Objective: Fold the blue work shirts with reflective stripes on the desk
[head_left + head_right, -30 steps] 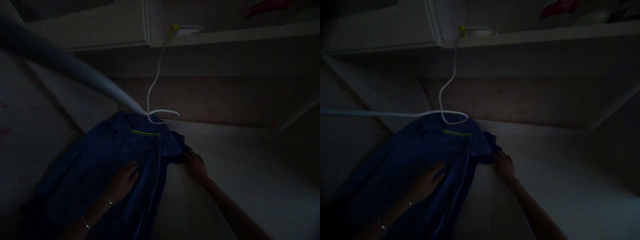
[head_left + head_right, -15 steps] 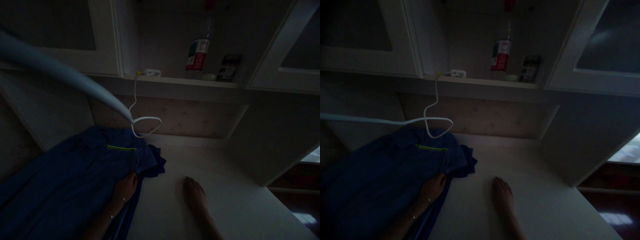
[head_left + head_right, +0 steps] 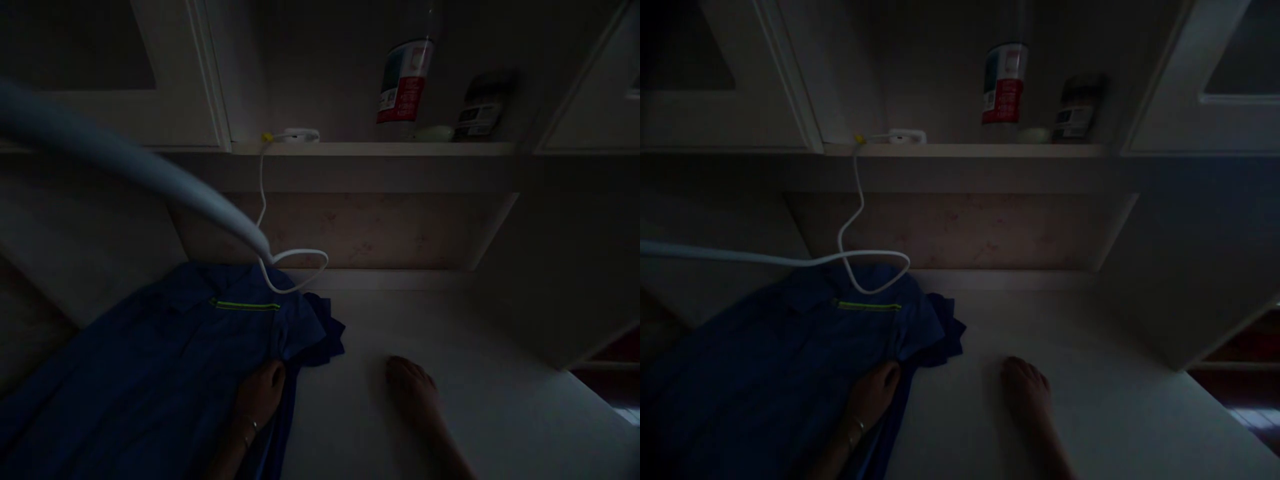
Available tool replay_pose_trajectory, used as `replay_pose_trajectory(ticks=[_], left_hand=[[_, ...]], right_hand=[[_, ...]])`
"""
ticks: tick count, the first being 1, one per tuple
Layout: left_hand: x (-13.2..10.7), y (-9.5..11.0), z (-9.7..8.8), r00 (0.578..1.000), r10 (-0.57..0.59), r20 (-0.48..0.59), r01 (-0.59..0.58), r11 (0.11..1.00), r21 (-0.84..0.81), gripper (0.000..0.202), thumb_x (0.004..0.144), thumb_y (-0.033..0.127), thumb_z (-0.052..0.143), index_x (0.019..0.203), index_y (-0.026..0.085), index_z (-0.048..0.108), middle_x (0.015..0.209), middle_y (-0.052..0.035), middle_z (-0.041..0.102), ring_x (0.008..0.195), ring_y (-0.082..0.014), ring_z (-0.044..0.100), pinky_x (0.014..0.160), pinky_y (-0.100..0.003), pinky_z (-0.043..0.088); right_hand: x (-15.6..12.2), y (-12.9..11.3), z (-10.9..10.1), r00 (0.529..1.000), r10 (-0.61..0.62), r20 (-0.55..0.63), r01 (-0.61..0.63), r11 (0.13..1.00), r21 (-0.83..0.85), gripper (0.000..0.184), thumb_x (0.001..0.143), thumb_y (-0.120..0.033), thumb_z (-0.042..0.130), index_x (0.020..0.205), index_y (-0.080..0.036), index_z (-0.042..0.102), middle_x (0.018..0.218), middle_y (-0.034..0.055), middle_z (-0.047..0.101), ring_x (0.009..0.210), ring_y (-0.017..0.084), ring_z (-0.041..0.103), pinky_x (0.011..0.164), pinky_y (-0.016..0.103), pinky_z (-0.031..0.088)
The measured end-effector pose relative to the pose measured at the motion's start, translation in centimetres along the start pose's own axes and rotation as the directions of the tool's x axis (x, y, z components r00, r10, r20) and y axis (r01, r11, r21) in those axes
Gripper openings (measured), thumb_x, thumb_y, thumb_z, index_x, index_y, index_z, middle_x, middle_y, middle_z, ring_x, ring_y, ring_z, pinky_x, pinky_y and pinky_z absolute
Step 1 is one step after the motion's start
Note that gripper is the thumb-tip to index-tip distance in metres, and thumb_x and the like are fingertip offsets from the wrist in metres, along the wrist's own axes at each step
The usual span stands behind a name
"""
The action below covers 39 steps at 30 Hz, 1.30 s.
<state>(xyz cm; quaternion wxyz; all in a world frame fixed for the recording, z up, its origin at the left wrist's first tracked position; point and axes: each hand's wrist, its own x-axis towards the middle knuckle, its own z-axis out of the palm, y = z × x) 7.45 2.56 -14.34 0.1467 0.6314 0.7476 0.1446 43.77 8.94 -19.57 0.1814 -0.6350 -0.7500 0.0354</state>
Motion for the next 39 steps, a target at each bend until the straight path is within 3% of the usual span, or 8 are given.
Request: replay_pose_trajectory(ticks=[39], left_hand=[[0.09, -0.64, 0.53, 0.998, 0.027, -0.049, -0.029, 0.999, -0.03, 0.024, 0.096, 0.031, 0.04, 0.097, 0.027, 0.064, 0.099, 0.0011, 0.074, 0.088, -0.0147, 0.069, 0.074, -0.026, 0.041]], right_hand=[[-0.03, 0.29, 0.3, 0.999, -0.022, -0.037, 0.021, 1.0, -0.014, 0.042, 0.093, -0.039, 0.035, 0.114, -0.027, 0.069, 0.126, 0.0051, 0.066, 0.111, 0.026, 0.06, 0.091, 0.044, 0.044]])
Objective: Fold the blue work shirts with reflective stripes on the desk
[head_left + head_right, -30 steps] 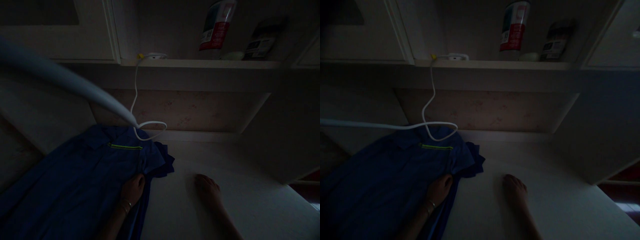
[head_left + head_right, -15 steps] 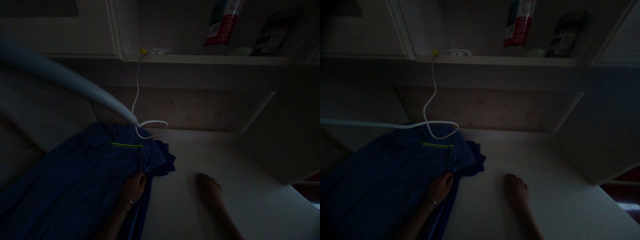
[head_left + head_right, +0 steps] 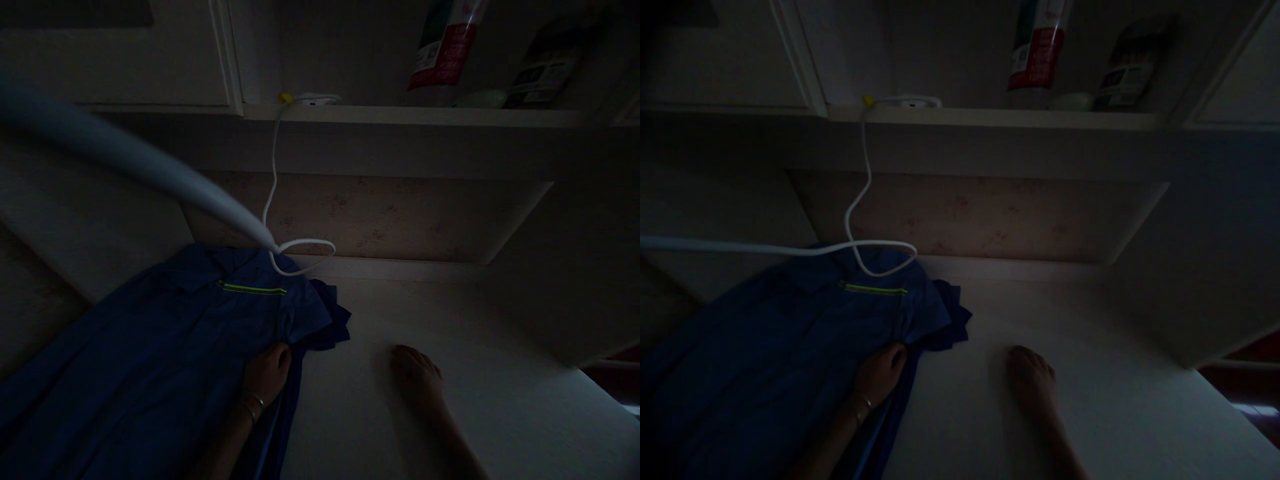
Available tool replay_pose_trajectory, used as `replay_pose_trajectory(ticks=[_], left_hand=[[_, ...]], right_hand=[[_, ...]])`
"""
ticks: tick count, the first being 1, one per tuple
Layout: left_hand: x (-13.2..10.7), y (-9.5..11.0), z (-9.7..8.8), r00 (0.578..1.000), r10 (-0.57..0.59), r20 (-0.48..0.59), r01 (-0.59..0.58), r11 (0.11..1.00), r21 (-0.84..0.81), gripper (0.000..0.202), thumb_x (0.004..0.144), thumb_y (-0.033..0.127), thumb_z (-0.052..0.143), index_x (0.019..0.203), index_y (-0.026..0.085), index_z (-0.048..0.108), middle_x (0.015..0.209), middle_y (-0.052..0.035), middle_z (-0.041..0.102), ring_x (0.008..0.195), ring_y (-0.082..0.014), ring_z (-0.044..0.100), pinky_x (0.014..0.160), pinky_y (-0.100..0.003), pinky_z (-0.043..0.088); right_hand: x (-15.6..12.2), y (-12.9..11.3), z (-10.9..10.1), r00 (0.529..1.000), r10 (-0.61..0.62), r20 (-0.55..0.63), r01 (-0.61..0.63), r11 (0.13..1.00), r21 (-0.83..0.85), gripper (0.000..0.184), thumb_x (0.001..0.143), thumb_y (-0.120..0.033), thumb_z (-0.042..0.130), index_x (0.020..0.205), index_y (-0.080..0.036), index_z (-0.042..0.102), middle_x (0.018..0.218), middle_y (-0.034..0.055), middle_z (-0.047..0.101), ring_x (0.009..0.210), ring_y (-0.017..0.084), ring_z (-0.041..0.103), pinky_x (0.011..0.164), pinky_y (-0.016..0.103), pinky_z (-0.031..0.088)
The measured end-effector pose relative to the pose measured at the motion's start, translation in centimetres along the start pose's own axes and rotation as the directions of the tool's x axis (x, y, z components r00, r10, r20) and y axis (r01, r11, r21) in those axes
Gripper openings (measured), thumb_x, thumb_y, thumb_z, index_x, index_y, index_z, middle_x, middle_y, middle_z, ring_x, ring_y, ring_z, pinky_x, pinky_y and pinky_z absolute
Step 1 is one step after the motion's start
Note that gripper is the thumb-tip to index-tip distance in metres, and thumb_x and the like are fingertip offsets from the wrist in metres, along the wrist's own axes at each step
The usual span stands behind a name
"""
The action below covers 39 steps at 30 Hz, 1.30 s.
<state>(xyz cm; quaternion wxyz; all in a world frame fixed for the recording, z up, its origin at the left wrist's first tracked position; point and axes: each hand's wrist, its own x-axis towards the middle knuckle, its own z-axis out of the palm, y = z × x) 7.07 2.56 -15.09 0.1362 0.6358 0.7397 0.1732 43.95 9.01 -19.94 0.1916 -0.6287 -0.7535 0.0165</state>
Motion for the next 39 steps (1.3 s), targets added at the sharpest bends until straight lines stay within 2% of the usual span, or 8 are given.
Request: replay_pose_trajectory(ticks=[13, 26, 39], left_hand=[[0.0, 0.1, -0.03, 1.0, -0.001, 0.0, 0.001, 1.0, -0.004, 0.024, 0.096, 0.03, 0.04, 0.097, 0.026, 0.064, 0.101, 0.0005, 0.074, 0.09, -0.0147, 0.068, 0.076, -0.026, 0.042], [-0.24, 0.26, -0.21, 1.0, -0.011, 0.011, 0.011, 1.0, 0.011, 0.024, 0.096, 0.03, 0.04, 0.097, 0.027, 0.064, 0.099, 0.0001, 0.074, 0.087, -0.0157, 0.069, 0.073, -0.027, 0.042], [-0.35, 0.4, -0.36, 1.0, -0.014, 0.023, 0.013, 1.0, 0.017, 0.024, 0.096, 0.03, 0.039, 0.097, 0.027, 0.063, 0.101, 0.0009, 0.074, 0.089, -0.0144, 0.068, 0.075, -0.026, 0.042]], right_hand=[[0.06, 0.04, -0.24, 1.0, 0.003, 0.018, -0.003, 1.0, 0.03, 0.042, 0.092, -0.04, 0.037, 0.115, -0.026, 0.069, 0.125, 0.0062, 0.066, 0.11, 0.028, 0.06, 0.093, 0.047, 0.044], [-0.02, 0.24, 0.19, 0.999, -0.022, -0.04, 0.023, 0.999, 0.023, 0.04, 0.093, -0.039, 0.036, 0.111, -0.027, 0.07, 0.122, 0.0053, 0.067, 0.109, 0.026, 0.061, 0.093, 0.044, 0.044], [-0.01, -0.09, -0.22, 1.0, 0.013, 0.019, -0.013, 1.0, -0.002, 0.042, 0.094, -0.04, 0.035, 0.114, -0.027, 0.069, 0.126, 0.0058, 0.066, 0.112, 0.027, 0.059, 0.091, 0.046, 0.044]])
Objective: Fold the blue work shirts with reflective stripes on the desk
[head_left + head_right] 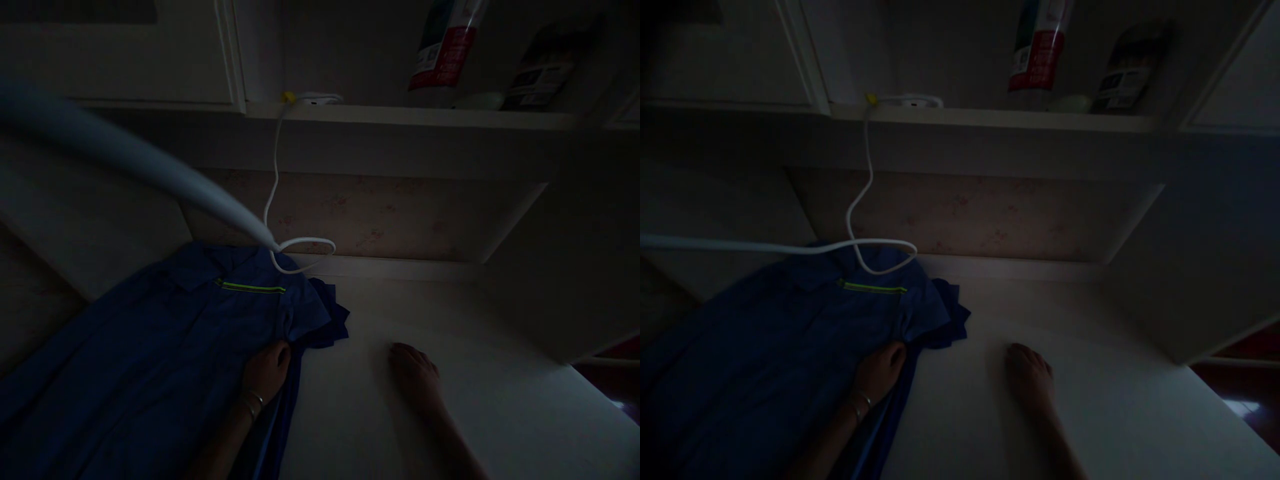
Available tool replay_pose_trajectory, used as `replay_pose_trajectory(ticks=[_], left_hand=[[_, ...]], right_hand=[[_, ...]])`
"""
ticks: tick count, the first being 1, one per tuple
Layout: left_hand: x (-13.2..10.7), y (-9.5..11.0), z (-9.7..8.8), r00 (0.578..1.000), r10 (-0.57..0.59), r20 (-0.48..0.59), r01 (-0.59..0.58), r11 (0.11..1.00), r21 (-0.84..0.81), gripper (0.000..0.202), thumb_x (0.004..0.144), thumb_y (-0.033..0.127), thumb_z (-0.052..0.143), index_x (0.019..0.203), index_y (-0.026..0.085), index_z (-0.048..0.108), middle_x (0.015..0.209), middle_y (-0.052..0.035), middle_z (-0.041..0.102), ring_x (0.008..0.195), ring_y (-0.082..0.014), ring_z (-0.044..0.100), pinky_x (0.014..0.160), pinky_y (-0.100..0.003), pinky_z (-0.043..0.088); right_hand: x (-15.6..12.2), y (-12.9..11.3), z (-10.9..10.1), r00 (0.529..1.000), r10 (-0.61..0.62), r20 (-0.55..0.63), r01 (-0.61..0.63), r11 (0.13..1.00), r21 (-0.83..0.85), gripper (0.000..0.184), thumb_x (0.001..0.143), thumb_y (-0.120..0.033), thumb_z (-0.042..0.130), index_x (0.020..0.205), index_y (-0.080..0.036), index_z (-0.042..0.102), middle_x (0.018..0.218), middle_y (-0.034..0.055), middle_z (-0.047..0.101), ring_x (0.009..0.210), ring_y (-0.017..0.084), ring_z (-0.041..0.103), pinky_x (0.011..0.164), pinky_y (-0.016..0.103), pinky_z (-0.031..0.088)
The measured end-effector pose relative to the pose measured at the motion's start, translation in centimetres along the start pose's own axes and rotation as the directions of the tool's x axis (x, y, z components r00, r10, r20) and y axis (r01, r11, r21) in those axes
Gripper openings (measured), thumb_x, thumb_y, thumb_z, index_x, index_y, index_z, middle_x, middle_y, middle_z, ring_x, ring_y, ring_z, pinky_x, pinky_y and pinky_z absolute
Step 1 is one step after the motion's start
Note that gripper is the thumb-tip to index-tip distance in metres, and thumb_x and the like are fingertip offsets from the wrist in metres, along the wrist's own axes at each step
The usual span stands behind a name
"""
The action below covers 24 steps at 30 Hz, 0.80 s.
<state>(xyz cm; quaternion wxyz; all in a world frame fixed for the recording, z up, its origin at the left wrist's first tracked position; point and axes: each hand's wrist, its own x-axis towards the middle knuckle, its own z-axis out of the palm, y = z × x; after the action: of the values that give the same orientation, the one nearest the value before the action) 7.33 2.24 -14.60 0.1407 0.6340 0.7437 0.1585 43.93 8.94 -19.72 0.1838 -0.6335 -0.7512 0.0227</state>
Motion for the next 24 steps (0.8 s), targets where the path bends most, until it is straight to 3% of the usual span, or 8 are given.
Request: replay_pose_trajectory(ticks=[24], left_hand=[[0.01, 0.54, -0.52, 1.0, 0.001, 0.021, -0.001, 1.0, 0.003, 0.028, 0.097, 0.03, 0.036, 0.1, 0.026, 0.063, 0.106, -0.001, 0.073, 0.094, -0.0156, 0.068, 0.081, -0.026, 0.045]], right_hand=[[-0.02, 0.29, 0.15, 1.0, -0.01, -0.005, 0.01, 0.999, 0.052, 0.041, 0.092, -0.041, 0.038, 0.113, -0.026, 0.07, 0.126, 0.0069, 0.065, 0.111, 0.027, 0.059, 0.095, 0.046, 0.043]])
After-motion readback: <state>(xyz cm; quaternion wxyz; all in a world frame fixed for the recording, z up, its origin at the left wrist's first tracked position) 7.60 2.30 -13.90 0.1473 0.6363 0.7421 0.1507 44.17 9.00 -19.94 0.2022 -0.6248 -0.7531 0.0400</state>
